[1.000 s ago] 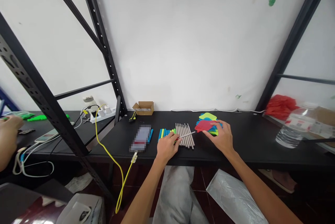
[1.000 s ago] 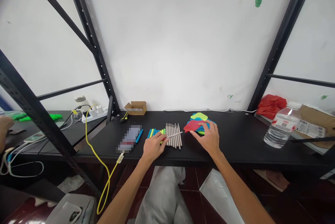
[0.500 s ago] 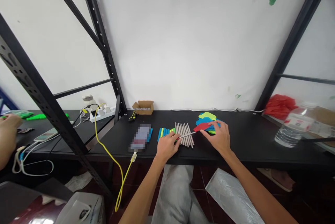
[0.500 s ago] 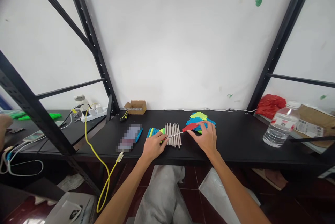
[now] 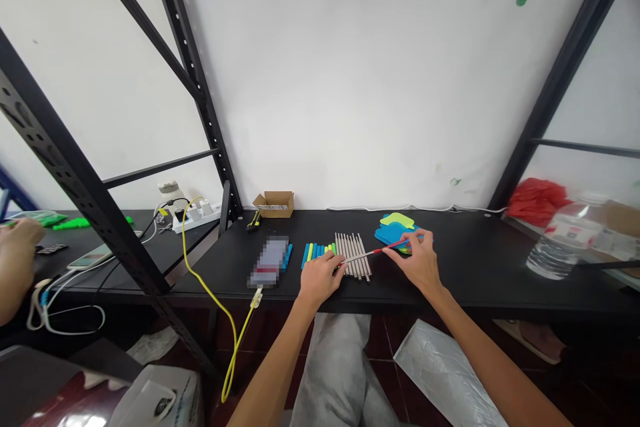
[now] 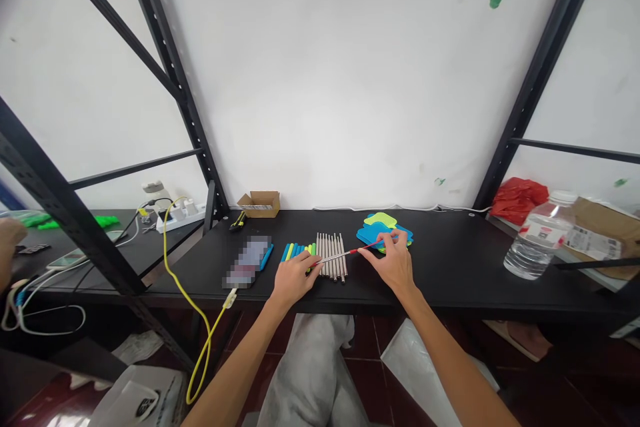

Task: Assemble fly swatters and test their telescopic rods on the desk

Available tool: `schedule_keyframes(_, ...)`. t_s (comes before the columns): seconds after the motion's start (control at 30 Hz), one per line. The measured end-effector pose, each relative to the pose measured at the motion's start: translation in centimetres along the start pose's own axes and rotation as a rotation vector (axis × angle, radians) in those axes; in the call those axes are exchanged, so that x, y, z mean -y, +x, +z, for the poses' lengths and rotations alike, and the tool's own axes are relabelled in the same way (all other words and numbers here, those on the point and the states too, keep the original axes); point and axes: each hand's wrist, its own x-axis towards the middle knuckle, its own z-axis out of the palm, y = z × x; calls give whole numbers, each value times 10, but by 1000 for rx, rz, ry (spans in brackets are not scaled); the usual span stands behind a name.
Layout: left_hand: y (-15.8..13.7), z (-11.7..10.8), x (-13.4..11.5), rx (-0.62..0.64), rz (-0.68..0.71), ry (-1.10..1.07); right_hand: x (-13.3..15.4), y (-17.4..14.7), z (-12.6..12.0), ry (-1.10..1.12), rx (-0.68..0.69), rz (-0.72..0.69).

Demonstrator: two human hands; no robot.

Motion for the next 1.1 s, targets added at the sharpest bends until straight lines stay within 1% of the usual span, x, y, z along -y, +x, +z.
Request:
schedule_keyframes(0.13, 0, 1, 1, -1, -3, 17, -2, 0, 1, 51, -27, -45)
schedule_keyframes(0.37, -1, 1, 1, -7, 3, 23, -7, 0, 3, 4, -55, -119)
schedule_keyframes(0.7, -1, 0, 0, -12, -19, 25, -7, 0, 2, 23, -67, -144)
schedule_keyframes(0.8, -1, 0, -1, -12, -36, 29, -6, 0, 0, 77, -57, -158)
schedule_keyframes(0.93, -1, 0, -1, -15, -41, 25, -3, 0, -4, 218, 29, -173)
schedule_keyframes(1.0, -1, 0, -1, -13, -31, 19, -2, 1, -6, 278, 56, -147)
schedule_keyframes(1.1, -1, 0, -2, -19, -32, 12, -1, 3, -7, 317, 37, -90)
